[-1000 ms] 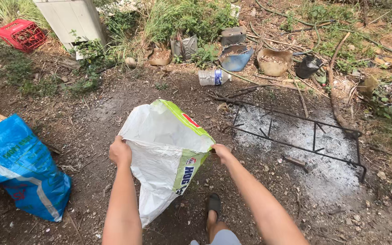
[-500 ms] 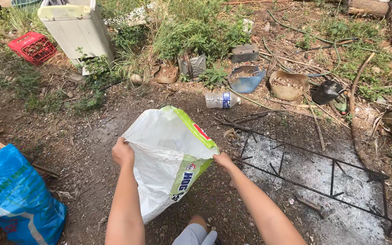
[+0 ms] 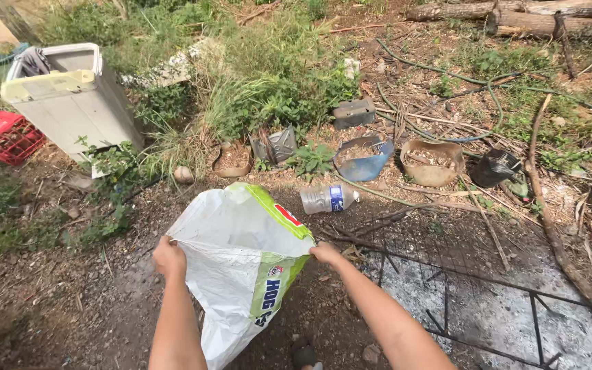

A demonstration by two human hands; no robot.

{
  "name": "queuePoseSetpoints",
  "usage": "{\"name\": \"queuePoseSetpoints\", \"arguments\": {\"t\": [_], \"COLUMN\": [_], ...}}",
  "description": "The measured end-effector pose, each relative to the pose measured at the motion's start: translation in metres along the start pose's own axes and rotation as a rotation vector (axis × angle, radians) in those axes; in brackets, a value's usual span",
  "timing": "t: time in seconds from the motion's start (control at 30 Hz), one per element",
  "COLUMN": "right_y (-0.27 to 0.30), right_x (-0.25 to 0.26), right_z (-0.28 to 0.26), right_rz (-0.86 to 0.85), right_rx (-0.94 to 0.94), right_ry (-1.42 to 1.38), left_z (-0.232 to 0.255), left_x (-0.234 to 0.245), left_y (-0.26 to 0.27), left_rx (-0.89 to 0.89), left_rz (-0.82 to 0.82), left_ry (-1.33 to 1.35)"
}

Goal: The person picks up trash by hand, pulls a plant from the ground, moves several large bags and containers, and uses a broom and dustpan to sweep debris in a cluttered outdoor area.

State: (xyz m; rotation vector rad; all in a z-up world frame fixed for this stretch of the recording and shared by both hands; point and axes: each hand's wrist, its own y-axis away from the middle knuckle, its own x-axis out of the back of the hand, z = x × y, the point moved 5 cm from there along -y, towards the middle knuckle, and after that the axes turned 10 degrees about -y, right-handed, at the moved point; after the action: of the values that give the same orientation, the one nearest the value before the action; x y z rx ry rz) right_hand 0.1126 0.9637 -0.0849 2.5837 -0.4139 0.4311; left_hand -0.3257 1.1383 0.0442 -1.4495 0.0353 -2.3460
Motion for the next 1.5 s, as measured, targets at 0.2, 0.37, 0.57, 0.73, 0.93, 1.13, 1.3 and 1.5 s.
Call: {"name": "queuePoseSetpoints", "arguments": {"t": [0.2, 0.37, 0.57, 0.73, 0.93, 1.13, 1.3, 1.5], "right_y": [-0.08, -0.144, -0.232, -0.308, -0.41, -0.515, -0.568, -0.612], "right_x": [0.025, 0.03, 0.055, 0.079, 0.131, 0.142, 0.131, 0.119], "right_z": [-0.047, -0.067, -0.055, -0.033, 0.014, 0.117, 0.223, 0.339], "right_rz": [0.179, 0.194, 0.267, 0.292, 0.323, 0.318, 0.314, 0.271], "right_rx": [0.074, 0.067, 0.054, -0.096, -0.116, -0.174, -0.279, -0.437], "right_ry": [-0.265, -0.347, -0.239, -0.228, -0.33, -0.735, -0.71, -0.834], "left_z": [0.071, 0.098, 0.144, 0.173, 0.241, 0.23, 0.197, 0.189], "left_x": [-0.052, -0.105, -0.206, -0.263, -0.367, -0.463, -0.53, -0.572], "left_y": [-0.078, -0.102, -0.087, -0.098, -0.121, -0.112, -0.062, -0.056], "left_rx": [-0.033, -0.059, -0.114, -0.157, -0.203, -0.14, -0.121, -0.148], "left_rz": [-0.054, -0.106, -0.307, -0.372, -0.35, -0.404, -0.375, -0.313], "left_ry": [0.045, -0.047, -0.191, -0.272, -0.295, -0.315, -0.314, -0.032]}}
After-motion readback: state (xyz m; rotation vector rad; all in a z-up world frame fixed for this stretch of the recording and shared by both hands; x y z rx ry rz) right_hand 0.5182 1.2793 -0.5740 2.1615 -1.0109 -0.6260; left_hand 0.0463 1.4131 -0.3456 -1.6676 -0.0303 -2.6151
